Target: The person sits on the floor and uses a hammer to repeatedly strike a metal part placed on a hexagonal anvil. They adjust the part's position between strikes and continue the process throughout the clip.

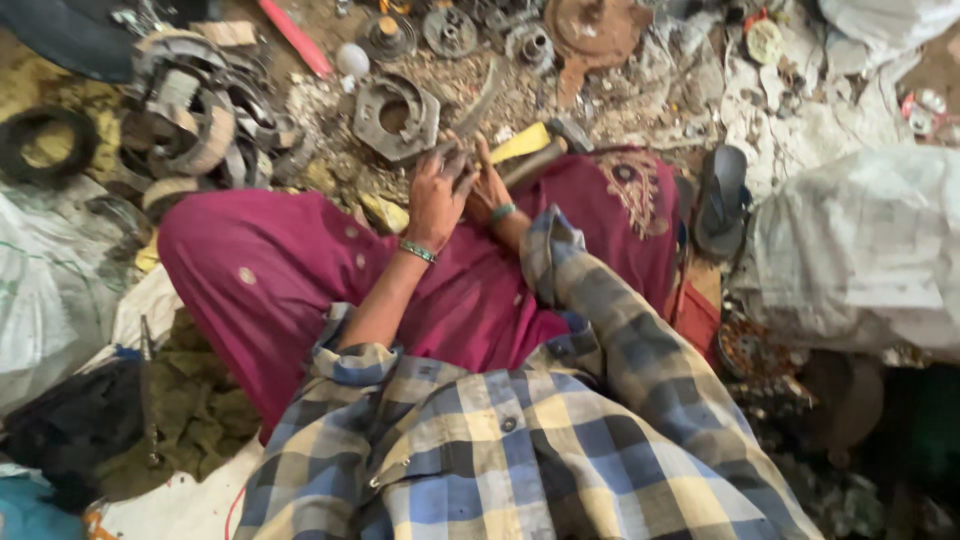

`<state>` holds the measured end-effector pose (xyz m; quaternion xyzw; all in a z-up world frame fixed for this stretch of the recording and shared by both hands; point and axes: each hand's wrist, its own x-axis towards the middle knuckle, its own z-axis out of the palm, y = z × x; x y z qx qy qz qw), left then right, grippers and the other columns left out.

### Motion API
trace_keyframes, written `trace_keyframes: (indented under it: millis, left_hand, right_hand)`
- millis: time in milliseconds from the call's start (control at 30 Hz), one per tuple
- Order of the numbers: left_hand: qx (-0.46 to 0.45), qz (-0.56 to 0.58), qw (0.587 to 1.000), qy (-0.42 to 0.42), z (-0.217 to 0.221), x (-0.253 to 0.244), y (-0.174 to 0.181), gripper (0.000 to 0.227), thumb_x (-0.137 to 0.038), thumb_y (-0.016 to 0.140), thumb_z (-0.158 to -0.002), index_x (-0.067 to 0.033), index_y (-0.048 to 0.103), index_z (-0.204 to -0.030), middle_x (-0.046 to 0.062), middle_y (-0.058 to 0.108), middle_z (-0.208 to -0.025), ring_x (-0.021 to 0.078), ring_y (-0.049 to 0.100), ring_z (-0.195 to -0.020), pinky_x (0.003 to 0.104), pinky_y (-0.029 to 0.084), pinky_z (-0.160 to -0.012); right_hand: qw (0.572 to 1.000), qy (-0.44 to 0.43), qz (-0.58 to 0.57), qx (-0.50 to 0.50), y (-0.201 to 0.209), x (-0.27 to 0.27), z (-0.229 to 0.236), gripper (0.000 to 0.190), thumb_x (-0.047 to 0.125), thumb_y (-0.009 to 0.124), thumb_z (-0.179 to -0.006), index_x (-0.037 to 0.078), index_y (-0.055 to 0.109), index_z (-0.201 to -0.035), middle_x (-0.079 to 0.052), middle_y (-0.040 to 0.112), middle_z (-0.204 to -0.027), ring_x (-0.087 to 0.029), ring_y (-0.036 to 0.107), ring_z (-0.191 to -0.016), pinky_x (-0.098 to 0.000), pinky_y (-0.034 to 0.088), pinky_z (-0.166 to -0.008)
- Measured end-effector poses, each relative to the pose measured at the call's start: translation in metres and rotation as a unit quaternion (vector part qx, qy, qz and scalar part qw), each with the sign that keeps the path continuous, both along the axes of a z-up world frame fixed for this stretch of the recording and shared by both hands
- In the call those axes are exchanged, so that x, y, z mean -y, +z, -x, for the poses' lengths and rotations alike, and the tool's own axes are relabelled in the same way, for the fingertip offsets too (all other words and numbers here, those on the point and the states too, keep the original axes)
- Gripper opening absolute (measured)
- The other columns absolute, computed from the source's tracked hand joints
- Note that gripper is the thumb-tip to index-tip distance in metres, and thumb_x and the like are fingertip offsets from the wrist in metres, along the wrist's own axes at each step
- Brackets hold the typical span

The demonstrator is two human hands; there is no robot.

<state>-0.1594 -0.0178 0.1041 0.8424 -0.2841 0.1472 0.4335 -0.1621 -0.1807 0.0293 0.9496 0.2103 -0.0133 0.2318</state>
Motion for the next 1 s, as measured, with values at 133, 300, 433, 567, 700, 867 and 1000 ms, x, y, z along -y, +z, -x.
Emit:
trace_keyframes:
  millis: [133,300,433,567,700,867,1000]
  left_hand:
    - [-0.049,0.020,0.997,-0.056,0.014,0.017,0.037,0.035,-0.033,0.069,-0.098,-0.0065,0.076,-0.120,0.016,0.071,-0.122,0.0352,0.064,-0.112,0.045,0.049,-0.100]
    - [-0.069,-0.005,0.994,-0.087,0.034,0.041,0.087,0.038,-0.040,0.067,-0.098,-0.0066,0.079,-0.112,0.019,0.073,-0.110,0.0375,0.066,-0.102,0.045,0.050,-0.093]
    - [-0.156,-0.139,0.970,-0.125,0.030,0.058,0.120,0.038,-0.044,0.066,-0.099,-0.0098,0.079,-0.109,0.019,0.072,-0.104,0.0336,0.068,-0.103,0.043,0.050,-0.098]
    - [-0.072,-0.125,0.967,-0.210,0.033,0.061,0.131,0.029,-0.027,0.070,-0.085,-0.0054,0.076,-0.103,0.015,0.070,-0.109,0.0322,0.067,-0.107,0.041,0.052,-0.097]
    - [0.262,-0.132,0.940,-0.171,0.055,0.062,0.123,0.015,-0.016,0.071,-0.086,-0.0083,0.072,-0.099,0.011,0.066,-0.112,0.0325,0.064,-0.127,0.039,0.053,-0.105]
    - [-0.001,-0.008,0.954,-0.299,0.045,0.061,0.112,0.026,-0.030,0.075,-0.087,-0.0075,0.076,-0.100,0.012,0.071,-0.102,0.0321,0.068,-0.110,0.042,0.053,-0.091]
    - [-0.191,-0.054,0.939,-0.281,0.022,0.079,0.100,0.037,-0.042,0.071,-0.095,-0.0073,0.078,-0.103,0.015,0.074,-0.106,0.0316,0.073,-0.098,0.042,0.054,-0.089]
  right_hand:
    - [0.984,0.088,0.134,0.083,0.031,0.011,-0.019,0.043,0.022,0.059,-0.094,0.010,0.062,-0.136,-0.016,0.046,-0.155,-0.038,0.023,-0.156,-0.0659,0.012,-0.125]
    - [0.957,0.136,0.212,0.144,0.073,0.012,-0.035,0.046,0.025,0.058,-0.094,0.010,0.062,-0.137,-0.014,0.045,-0.157,-0.036,0.023,-0.156,-0.0651,0.011,-0.125]
    - [0.946,0.157,0.230,0.168,0.086,-0.002,-0.037,0.048,0.028,0.057,-0.094,0.011,0.061,-0.138,-0.012,0.045,-0.158,-0.035,0.022,-0.156,-0.0645,0.010,-0.125]
    - [0.939,0.172,0.233,0.188,0.089,-0.012,-0.042,0.050,0.031,0.057,-0.094,0.011,0.060,-0.139,-0.010,0.045,-0.159,-0.034,0.021,-0.156,-0.0639,0.009,-0.124]
    - [0.935,0.181,0.229,0.201,0.085,-0.010,-0.048,0.052,0.034,0.056,-0.093,0.011,0.060,-0.140,-0.009,0.044,-0.160,-0.032,0.021,-0.155,-0.0632,0.008,-0.124]
    - [0.935,0.178,0.226,0.206,0.083,0.005,-0.050,0.053,0.032,0.055,-0.097,0.011,0.056,-0.146,-0.007,0.040,-0.164,-0.032,0.018,-0.157,-0.0653,0.008,-0.124]
    - [0.932,0.193,0.266,0.155,0.083,0.002,-0.046,0.061,0.040,0.051,-0.095,0.012,0.051,-0.149,-0.006,0.034,-0.164,-0.031,0.013,-0.155,-0.0640,0.007,-0.122]
